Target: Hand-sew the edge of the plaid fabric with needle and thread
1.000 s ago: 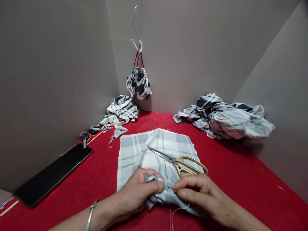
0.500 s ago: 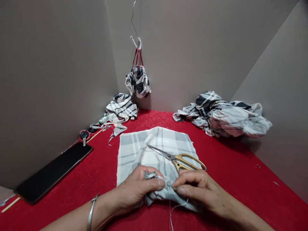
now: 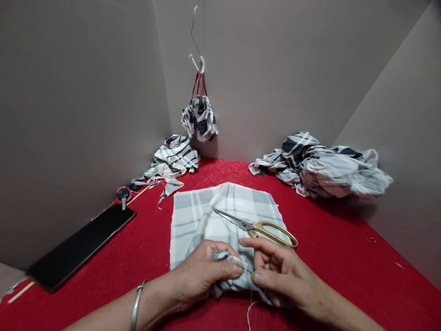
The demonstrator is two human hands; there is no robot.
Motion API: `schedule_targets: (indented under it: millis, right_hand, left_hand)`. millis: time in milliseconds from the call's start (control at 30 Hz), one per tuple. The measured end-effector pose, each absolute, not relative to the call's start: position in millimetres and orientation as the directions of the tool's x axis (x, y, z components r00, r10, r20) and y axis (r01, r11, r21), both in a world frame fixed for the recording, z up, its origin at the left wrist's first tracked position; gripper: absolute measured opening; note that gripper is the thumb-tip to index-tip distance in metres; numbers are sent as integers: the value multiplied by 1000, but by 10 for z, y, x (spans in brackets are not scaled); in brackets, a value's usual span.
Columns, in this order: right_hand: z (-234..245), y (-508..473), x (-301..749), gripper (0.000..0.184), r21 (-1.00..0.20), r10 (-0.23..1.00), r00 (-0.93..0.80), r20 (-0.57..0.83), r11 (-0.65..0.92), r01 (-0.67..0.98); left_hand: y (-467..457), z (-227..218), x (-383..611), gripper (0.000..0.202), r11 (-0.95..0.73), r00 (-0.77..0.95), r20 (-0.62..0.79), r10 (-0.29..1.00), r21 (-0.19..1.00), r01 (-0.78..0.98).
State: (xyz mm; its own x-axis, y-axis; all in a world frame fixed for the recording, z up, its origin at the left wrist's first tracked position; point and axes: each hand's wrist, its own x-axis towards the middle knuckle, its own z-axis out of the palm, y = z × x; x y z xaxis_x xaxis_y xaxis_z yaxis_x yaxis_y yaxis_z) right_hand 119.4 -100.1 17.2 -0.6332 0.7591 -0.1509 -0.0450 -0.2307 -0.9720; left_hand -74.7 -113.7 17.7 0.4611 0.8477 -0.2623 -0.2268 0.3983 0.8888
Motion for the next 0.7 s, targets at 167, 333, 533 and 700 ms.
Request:
schedule_targets:
  millis: [167,333,533,700]
  right_hand:
    - [196,-979,1246,31,-959,685,-696,-216,-282,19]
    - [189,-996,1261,30,-963,700,-680,-218,-266,35]
    - [151,-984,1282,26,-977,716,-679,-162,-214,7]
    - [115,-969,1293,27,-971,719,-672,-179,-238,4]
  left_hand:
    - [-1137,222,-767,20,394,458,-289,841,906,-152]
    - [-1122,254,-780,20,407,416,-319,852,902,-143]
    - [-1117,229,-815,19,375,383,-288,878,910,-174]
    - [-1107,239,-834,20,349,345,-287,893,928,-132]
